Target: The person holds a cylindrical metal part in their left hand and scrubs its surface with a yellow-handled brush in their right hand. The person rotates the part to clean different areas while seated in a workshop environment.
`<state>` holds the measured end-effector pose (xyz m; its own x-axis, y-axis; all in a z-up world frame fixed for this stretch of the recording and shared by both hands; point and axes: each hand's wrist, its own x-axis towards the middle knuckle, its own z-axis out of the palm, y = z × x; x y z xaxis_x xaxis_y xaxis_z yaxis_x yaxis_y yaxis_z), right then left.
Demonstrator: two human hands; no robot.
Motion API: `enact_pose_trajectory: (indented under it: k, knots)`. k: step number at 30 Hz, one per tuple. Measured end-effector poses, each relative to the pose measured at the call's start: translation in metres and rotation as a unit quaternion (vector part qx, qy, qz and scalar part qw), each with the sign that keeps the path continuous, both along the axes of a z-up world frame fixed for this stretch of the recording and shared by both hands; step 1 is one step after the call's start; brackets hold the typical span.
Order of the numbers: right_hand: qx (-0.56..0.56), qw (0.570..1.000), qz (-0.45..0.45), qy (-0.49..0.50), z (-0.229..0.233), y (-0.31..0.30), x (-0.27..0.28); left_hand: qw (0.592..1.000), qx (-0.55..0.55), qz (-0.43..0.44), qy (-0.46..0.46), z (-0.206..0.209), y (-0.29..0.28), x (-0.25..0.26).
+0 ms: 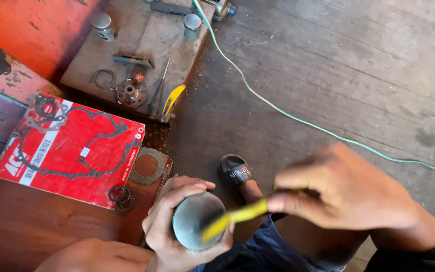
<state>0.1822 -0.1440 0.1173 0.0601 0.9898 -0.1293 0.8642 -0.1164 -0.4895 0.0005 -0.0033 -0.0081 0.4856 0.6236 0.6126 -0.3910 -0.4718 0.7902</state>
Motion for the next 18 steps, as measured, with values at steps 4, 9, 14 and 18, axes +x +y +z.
enact_pose_trajectory:
  k: [4,9,14,18]
  knots:
    - [0.03,0.999,-0.032,-0.01,0.0,0.003,-0.001,1.0,0.008,-0.008,0.008,0.0,0.001,0.001]
    - [0.017,1.0,0.002,0.013,-0.002,0.002,0.0,1.0,0.019,-0.007,0.015,0.0,-0.001,0.0]
    - [0.015,0.999,0.035,0.002,-0.006,-0.004,-0.007,1.0,0.01,-0.021,0.01,-0.003,0.001,-0.001]
    - [0.001,0.994,-0.086,-0.073,-0.005,-0.002,0.0,1.0,-0.005,-0.009,0.015,-0.005,-0.003,0.0]
